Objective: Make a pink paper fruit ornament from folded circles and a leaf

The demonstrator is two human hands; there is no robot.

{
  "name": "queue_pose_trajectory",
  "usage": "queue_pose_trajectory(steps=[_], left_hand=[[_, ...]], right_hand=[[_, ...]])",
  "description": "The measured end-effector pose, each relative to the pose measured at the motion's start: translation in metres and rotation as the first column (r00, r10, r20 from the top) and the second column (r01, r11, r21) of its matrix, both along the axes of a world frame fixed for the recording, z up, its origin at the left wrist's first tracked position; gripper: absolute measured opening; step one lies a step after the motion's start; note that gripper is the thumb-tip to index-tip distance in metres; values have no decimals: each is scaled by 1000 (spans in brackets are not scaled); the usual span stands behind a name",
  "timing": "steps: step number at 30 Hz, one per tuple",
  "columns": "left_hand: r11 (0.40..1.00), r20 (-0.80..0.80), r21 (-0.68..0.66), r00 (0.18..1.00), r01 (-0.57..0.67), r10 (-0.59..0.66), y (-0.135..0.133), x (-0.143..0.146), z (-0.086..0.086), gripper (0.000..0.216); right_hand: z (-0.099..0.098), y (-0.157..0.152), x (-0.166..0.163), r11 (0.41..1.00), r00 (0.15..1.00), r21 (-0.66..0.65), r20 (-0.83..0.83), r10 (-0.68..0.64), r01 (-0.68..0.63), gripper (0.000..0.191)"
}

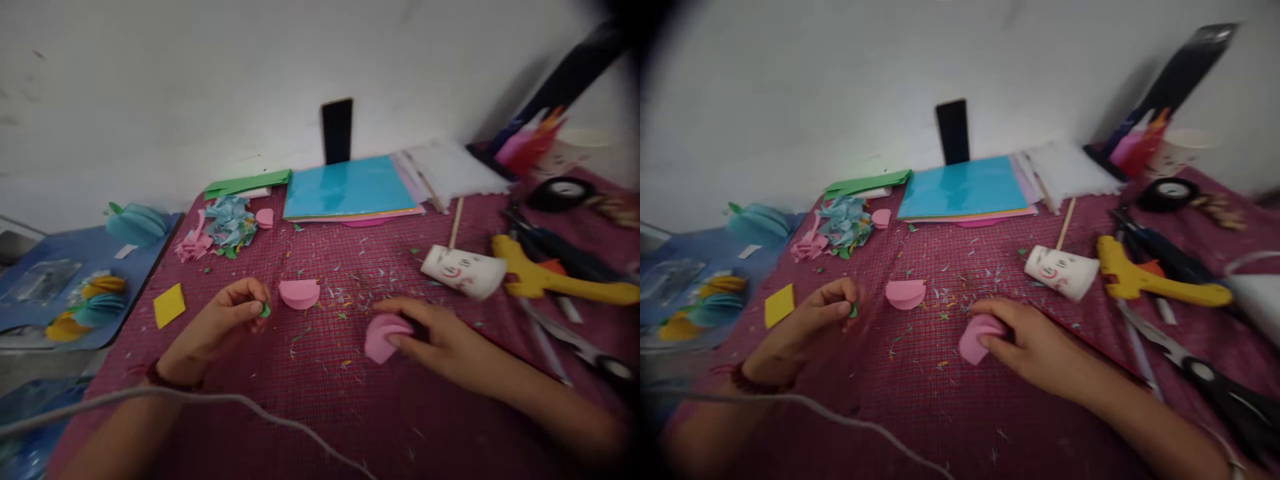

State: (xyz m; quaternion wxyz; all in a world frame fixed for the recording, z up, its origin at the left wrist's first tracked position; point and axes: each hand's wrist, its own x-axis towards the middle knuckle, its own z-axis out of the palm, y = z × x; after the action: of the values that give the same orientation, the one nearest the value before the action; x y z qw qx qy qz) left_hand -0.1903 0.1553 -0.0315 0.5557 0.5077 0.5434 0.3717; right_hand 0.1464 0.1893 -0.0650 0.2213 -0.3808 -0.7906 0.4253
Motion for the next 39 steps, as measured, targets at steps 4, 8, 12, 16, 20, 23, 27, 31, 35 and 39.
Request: queue_pose_trajectory(steps=[4,8,12,16,20,23,27,31,35,39], left_hand=[[996,334,-72,940,-46,68,2,72,-1,25],[988,448,-151,889,-27,92,-1,118,2,23],[987,437,-155,893,-43,108,-3,132,-2,21],[987,423,-126,895,-100,145,-2,137,-8,21],[976,406,-129,888,-176,214,1,142,-10,25],[973,403,-147,887,-179,224,3,140,-11,27],[981,394,-149,903,-123,173,3,133,-14,23],[994,314,-72,943,-88,107,0,129,-20,18],[1000,264,12,964,-22,18,-2,125,-24,11],[996,106,82,993,45,-53,3,110,-15,7]], right_hand=[[21,-9,-5,953,991,288,-114,-69,99,29],[35,-16,-16,985,972,123,-217,-95,124,19],[35,-15,-29,982,916,-190,-396,-71,-6,15],[23,-9,-38,933,866,-358,-472,-166,-16,11],[10,-2,-41,888,846,-460,-476,-241,-6,24],[6,1,-42,846,842,-532,-473,-260,-37,24],[7,2,-43,787,856,-610,-451,-252,-90,22],[8,0,-42,759,866,-639,-444,-228,-128,22],[9,-1,-41,743,871,-654,-441,-218,-145,23],[11,5,-35,766,841,-630,-476,-255,-124,20]])
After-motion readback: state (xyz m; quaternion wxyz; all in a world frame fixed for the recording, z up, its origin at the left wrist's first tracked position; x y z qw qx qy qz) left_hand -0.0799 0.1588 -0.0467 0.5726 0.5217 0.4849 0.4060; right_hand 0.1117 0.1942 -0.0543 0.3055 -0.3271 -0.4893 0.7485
